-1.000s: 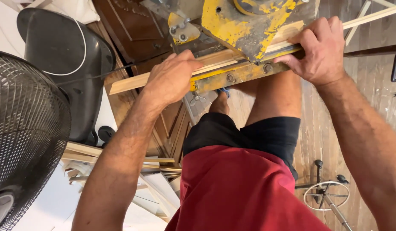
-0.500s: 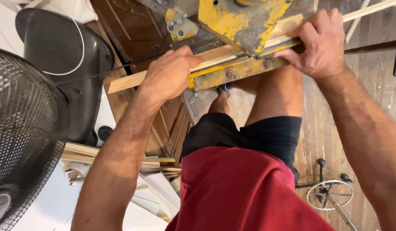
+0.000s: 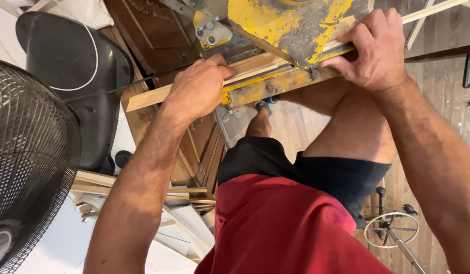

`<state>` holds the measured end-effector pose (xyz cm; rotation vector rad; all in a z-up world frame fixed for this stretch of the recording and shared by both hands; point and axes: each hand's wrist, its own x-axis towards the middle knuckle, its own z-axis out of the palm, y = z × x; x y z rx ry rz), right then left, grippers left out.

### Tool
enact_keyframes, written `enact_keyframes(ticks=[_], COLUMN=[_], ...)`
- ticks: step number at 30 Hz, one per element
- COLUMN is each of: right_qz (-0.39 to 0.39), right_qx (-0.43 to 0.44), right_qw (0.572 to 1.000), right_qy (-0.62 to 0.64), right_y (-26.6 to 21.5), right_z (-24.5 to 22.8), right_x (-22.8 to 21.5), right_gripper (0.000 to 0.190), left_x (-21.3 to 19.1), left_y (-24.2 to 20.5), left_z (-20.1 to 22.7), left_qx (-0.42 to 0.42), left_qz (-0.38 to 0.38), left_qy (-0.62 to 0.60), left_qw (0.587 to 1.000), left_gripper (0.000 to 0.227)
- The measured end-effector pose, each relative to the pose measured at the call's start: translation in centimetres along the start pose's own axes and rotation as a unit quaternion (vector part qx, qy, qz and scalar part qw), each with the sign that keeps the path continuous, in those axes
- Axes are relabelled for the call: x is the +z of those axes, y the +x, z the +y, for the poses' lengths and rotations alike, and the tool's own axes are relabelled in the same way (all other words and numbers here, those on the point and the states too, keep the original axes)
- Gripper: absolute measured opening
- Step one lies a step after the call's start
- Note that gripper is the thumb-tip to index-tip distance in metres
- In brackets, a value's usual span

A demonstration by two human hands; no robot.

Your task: Processing wooden strips using a planer machine and then assembling them into a small picture frame.

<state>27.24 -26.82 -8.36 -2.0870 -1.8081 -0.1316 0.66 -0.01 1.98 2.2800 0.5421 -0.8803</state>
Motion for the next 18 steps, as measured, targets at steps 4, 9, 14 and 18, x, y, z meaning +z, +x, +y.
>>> enact_keyframes(ticks=[4, 9, 14, 18], right_qz=[-0.004, -0.002, -0.016, -0.081], right_qx=[0.003, 0.004, 0.008, 0.014], right_qw=[1.000, 1.000, 1.000, 0.996], right_qy=[0.007, 0.011, 0.015, 0.017], right_y=[0.0, 0.3, -0.3, -1.5], right_z=[-0.1, -0.2, -1.0, 1.3], right_x=[-0.1, -0.1, -0.6, 0.8], right_gripper=[0.076, 0.071, 0.071, 0.074], left_x=[-0.1, -0.9, -0.4, 1.2], left_y=[0.0, 0.2, 0.0, 1.5], left_z=[0.0, 0.2, 0.2, -1.1], left_qx=[0.000, -0.009, -0.008, -0.068], left_qz=[-0.005, -0.025, -0.038, 0.004], left_qy=[-0.001, 0.014, 0.032, 0.043], left_qw=[1.000, 1.000, 0.999, 0.997], left_gripper=[0.060, 0.058, 0.042, 0.018])
